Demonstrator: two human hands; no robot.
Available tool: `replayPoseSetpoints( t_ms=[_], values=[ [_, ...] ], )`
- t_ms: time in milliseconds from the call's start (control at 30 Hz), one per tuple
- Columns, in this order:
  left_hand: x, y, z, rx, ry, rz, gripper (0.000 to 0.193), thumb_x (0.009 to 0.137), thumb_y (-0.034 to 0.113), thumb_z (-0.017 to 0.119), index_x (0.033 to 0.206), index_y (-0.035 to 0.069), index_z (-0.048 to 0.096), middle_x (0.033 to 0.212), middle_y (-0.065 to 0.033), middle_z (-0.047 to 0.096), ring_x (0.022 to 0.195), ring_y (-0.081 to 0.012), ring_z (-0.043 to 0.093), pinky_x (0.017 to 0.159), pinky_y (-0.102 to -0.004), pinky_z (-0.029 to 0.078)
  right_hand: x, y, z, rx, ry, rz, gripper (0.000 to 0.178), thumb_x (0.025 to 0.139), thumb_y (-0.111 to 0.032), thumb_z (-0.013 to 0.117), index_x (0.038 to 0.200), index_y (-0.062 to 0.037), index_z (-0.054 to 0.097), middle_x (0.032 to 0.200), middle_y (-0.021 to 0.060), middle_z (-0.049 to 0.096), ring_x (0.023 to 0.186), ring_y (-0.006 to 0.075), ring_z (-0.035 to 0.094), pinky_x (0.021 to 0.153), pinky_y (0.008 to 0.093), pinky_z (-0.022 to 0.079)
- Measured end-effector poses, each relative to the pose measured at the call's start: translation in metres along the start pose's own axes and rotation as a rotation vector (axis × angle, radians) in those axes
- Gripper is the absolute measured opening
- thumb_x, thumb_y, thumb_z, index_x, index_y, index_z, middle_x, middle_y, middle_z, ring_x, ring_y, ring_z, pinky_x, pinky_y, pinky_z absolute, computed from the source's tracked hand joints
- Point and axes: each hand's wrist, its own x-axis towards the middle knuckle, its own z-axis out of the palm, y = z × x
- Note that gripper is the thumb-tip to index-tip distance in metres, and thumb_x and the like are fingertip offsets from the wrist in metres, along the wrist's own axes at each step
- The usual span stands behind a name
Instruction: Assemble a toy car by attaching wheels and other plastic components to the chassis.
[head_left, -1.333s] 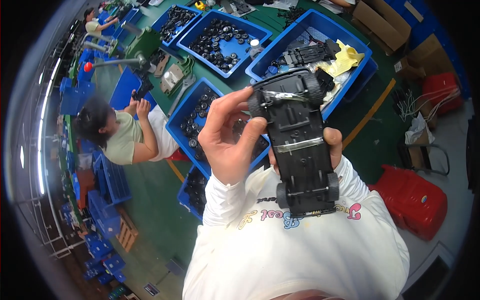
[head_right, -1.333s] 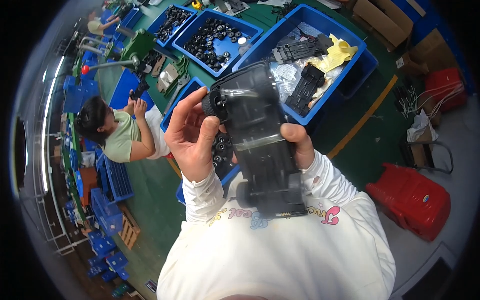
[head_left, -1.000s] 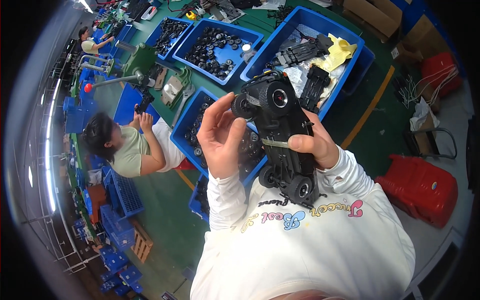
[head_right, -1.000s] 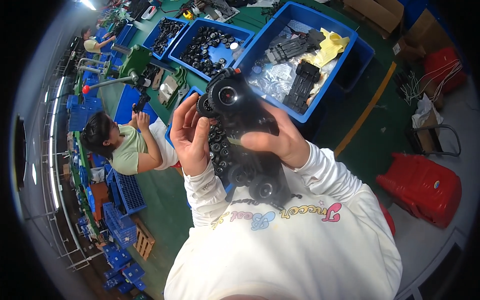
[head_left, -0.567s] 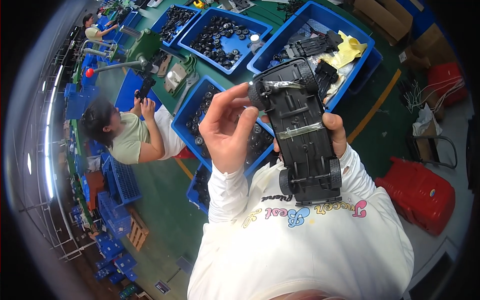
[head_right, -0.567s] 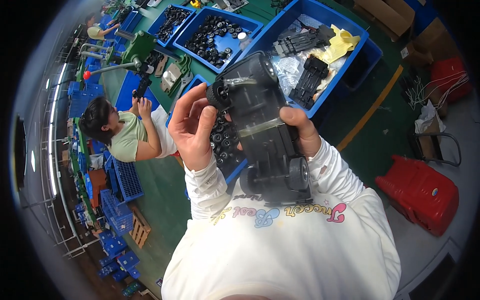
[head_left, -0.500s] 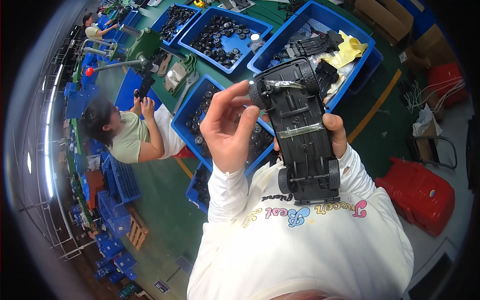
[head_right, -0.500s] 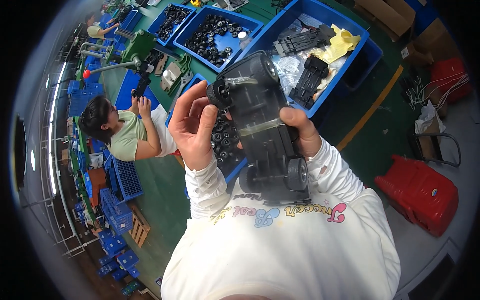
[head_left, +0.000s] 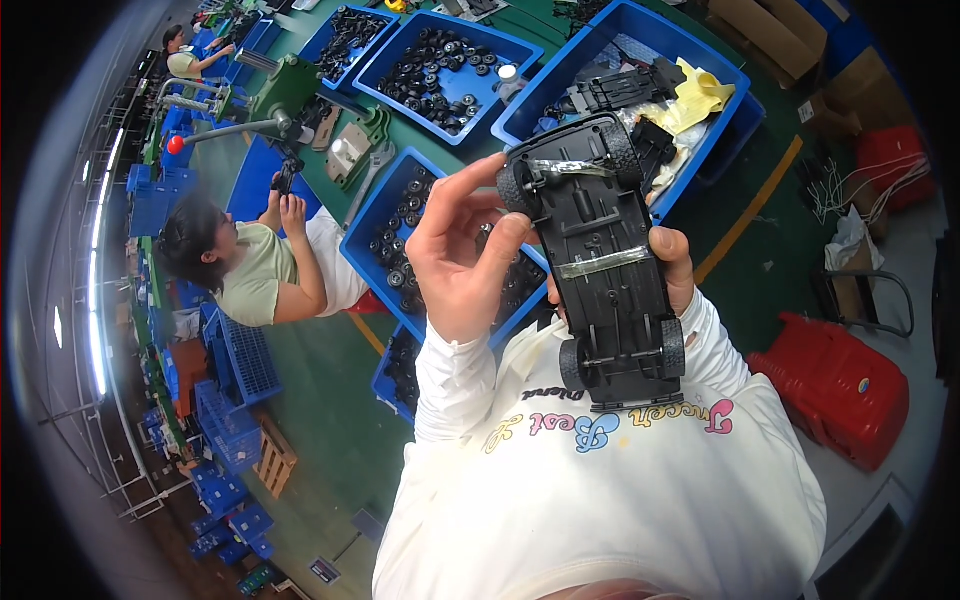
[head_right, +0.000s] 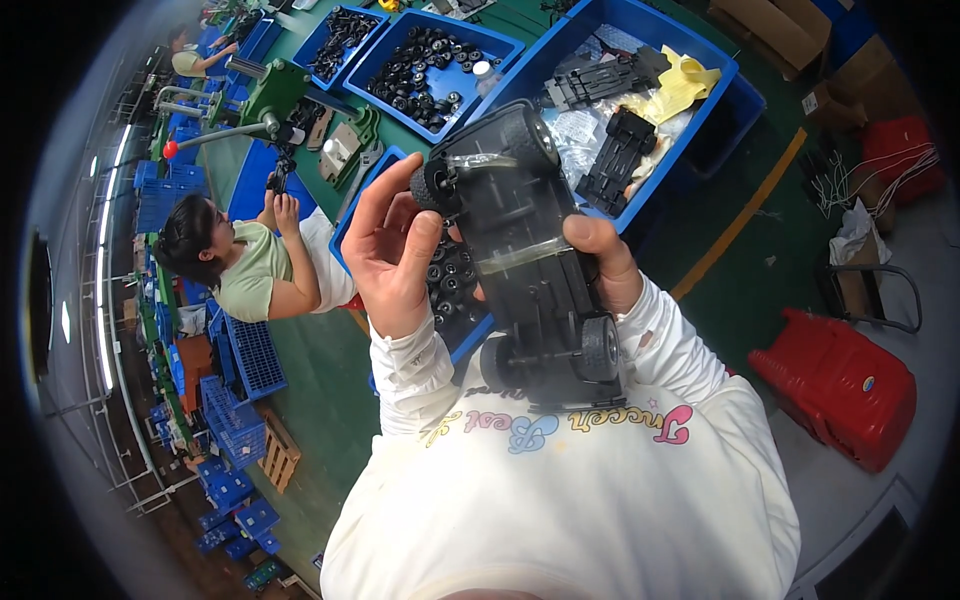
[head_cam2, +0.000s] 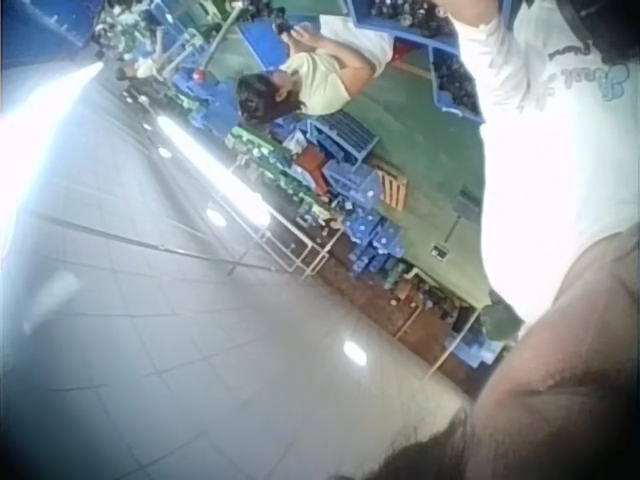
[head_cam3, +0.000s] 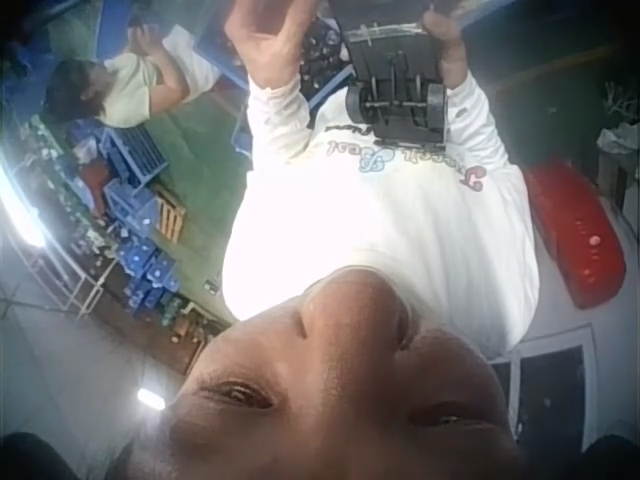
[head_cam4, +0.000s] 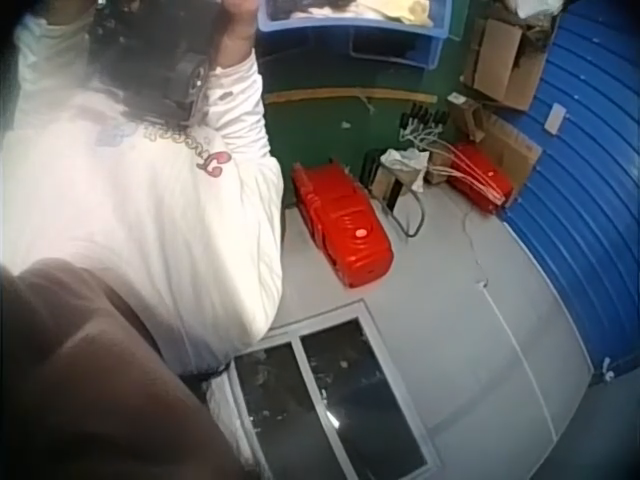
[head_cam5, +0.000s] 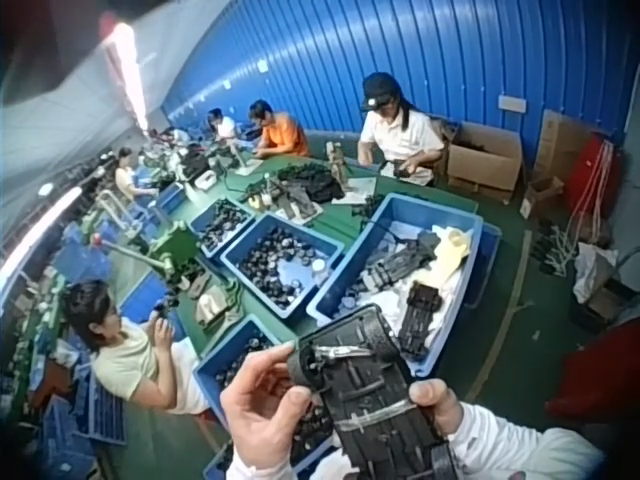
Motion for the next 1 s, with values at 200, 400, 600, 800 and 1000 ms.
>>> replayPoseSetpoints(
  t_ms=[200, 400, 600, 800, 1000],
  values=[
    [-0.0004, 0.0005, 0.0011, -0.015, 0.017, 0.0, 0.044, 0.081, -0.007, 0.066, 0.123, -0.005, 0.057, 0.106, -0.0083, 0.054, 0.092, -0.0142, 0.059, 0.072, -0.0273, 0.056, 0.001, 0.0003, 0.0002, 0.012, -0.011, -0.001, 0.095, 0.074, -0.056, 0.064, 0.142, 0.0028, 0.032, 0.129, 0.0294, 0.049, 0.09, 0.0383, 0.067, 0.068, 0.0438, 0.062],
    [-0.0012, -0.0027, -0.0001, -0.03, 0.019, -0.004, 0.044, 0.081, -0.006, 0.067, 0.123, -0.006, 0.057, 0.106, -0.0084, 0.054, 0.092, -0.0144, 0.059, 0.072, -0.0273, 0.056, 0.0015, 0.0009, -0.0007, 0.019, -0.002, -0.003, 0.096, 0.075, -0.056, 0.065, 0.142, 0.0046, 0.032, 0.128, 0.0303, 0.049, 0.089, 0.0398, 0.067, 0.068, 0.0442, 0.062],
    [-0.0012, -0.0015, 0.0, -0.03, 0.018, -0.01, 0.044, 0.081, -0.005, 0.067, 0.124, -0.005, 0.057, 0.105, -0.0083, 0.054, 0.092, -0.0145, 0.059, 0.072, -0.0269, 0.056, 0.0013, 0.0012, -0.0008, 0.054, -0.024, -0.008, 0.095, 0.076, -0.054, 0.065, 0.142, 0.0052, 0.031, 0.128, 0.0317, 0.048, 0.091, 0.0407, 0.066, 0.068, 0.045, 0.062],
    [-0.0019, -0.001, 0.0012, -0.012, 0.028, 0.001, 0.044, 0.08, -0.004, 0.068, 0.123, -0.005, 0.058, 0.105, -0.0081, 0.055, 0.093, -0.0142, 0.058, 0.074, -0.0263, 0.055, 0.0013, 0.002, -0.0026, 0.054, -0.057, -0.005, 0.095, 0.076, -0.053, 0.066, 0.142, 0.006, 0.031, 0.129, 0.032, 0.047, 0.091, 0.0406, 0.066, 0.069, 0.0455, 0.062],
    [-0.0035, -0.0032, -0.0042, 0.034, 0.028, -0.007, 0.045, 0.079, -0.001, 0.071, 0.123, -0.004, 0.059, 0.106, -0.0077, 0.055, 0.094, -0.0143, 0.057, 0.079, -0.0267, 0.051, 0.0008, 0.0026, -0.0034, 0.056, -0.051, -0.007, 0.095, 0.076, -0.054, 0.064, 0.142, 0.0062, 0.03, 0.13, 0.0318, 0.047, 0.089, 0.0402, 0.066, 0.067, 0.0462, 0.061]
  ],
)
